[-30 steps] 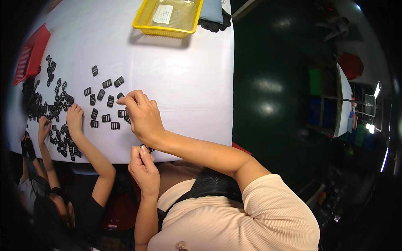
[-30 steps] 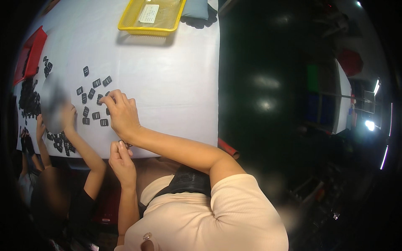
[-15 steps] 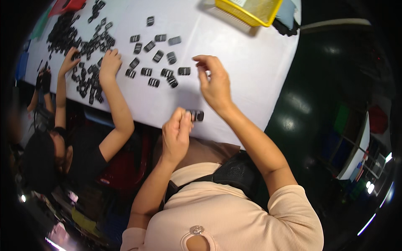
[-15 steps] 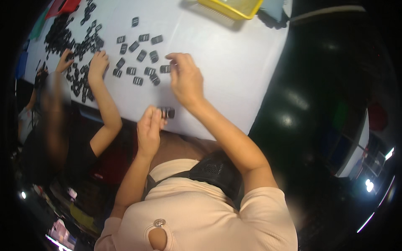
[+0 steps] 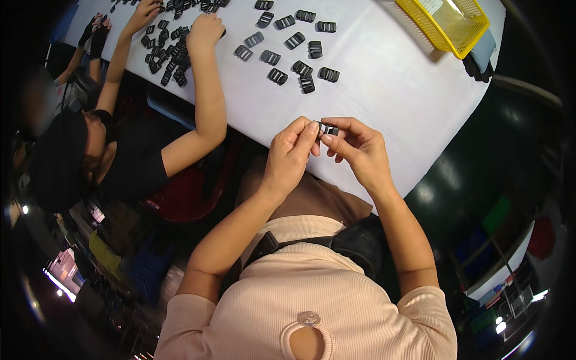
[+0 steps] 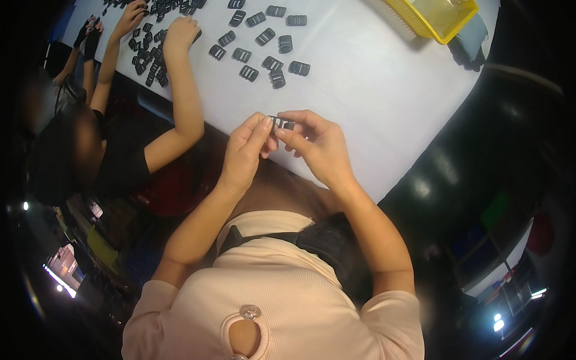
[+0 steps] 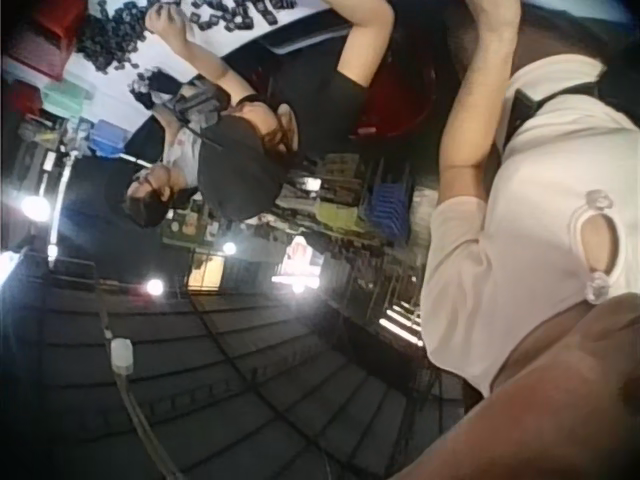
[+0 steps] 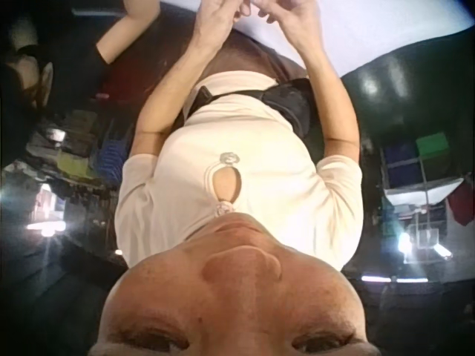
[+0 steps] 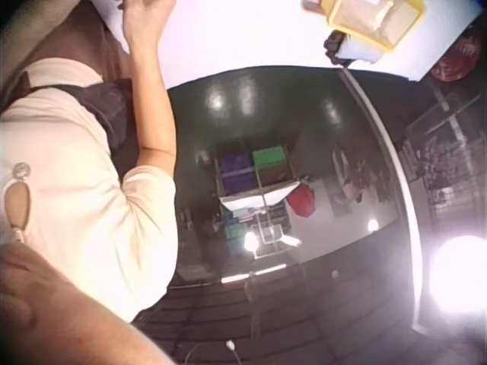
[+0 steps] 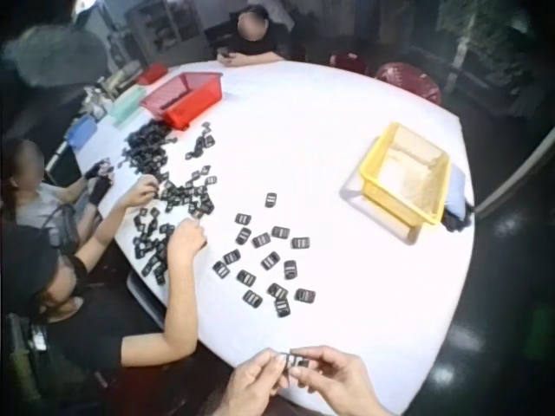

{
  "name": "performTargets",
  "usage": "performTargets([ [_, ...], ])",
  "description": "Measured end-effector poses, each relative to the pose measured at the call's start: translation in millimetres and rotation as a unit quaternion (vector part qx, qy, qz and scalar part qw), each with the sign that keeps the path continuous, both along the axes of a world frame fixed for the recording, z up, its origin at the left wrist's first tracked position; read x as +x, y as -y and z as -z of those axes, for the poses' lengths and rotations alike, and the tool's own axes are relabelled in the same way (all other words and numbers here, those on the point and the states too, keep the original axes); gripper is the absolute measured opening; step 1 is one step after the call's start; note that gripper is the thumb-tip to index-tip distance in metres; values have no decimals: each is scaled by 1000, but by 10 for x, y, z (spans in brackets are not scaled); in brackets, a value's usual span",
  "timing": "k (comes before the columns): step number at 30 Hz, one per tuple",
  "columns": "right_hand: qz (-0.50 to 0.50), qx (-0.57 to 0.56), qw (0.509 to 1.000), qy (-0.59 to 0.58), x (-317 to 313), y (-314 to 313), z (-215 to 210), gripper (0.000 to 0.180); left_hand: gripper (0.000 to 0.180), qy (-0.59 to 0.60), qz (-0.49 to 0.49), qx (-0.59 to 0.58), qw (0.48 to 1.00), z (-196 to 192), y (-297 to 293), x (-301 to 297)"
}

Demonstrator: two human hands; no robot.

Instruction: The person walks to a table and sits down. They then sort small black plastic components on the table by hand, arranging them into rows alongside other workers.

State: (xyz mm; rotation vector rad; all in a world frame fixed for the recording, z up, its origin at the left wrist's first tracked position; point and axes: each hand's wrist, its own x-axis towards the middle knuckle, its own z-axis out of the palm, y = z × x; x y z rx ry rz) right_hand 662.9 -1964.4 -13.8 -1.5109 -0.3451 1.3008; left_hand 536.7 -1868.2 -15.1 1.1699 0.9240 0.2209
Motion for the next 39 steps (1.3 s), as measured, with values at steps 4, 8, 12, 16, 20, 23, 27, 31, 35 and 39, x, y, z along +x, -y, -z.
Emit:
performTargets([
  [4,23,-28,999,-19,-59,42,56,23,30,-51,31,44,997,6,79,-51],
  [8,39,-58,997,-19,-50,-1,115,23,28,-51,28,29,998,62,121,-50],
  [12,28,-98,994,33,2,-41,204,31,27,-56,40,20,997,97,164,-4],
  [16,-8,-126,990,61,100,-139,303,29,25,-86,85,39,992,250,71,-14],
  [20,44,-140,961,235,536,-247,769,31,24,-140,54,180,972,483,-221,-42],
  [23,74,-201,921,326,761,-402,924,30,25,-162,36,386,907,771,-426,-163],
  [27,31,-125,899,419,778,-496,1138,34,66,-157,29,452,878,986,-563,-214],
  [31,-76,-10,820,567,725,-419,1235,74,103,-184,58,429,882,1088,-655,-192],
  [35,-141,-8,795,590,613,-268,1297,100,127,-216,80,448,864,1299,-834,-208],
  [39,-160,-23,789,593,492,-328,1369,114,136,-255,81,482,834,1372,-1029,-68],
])
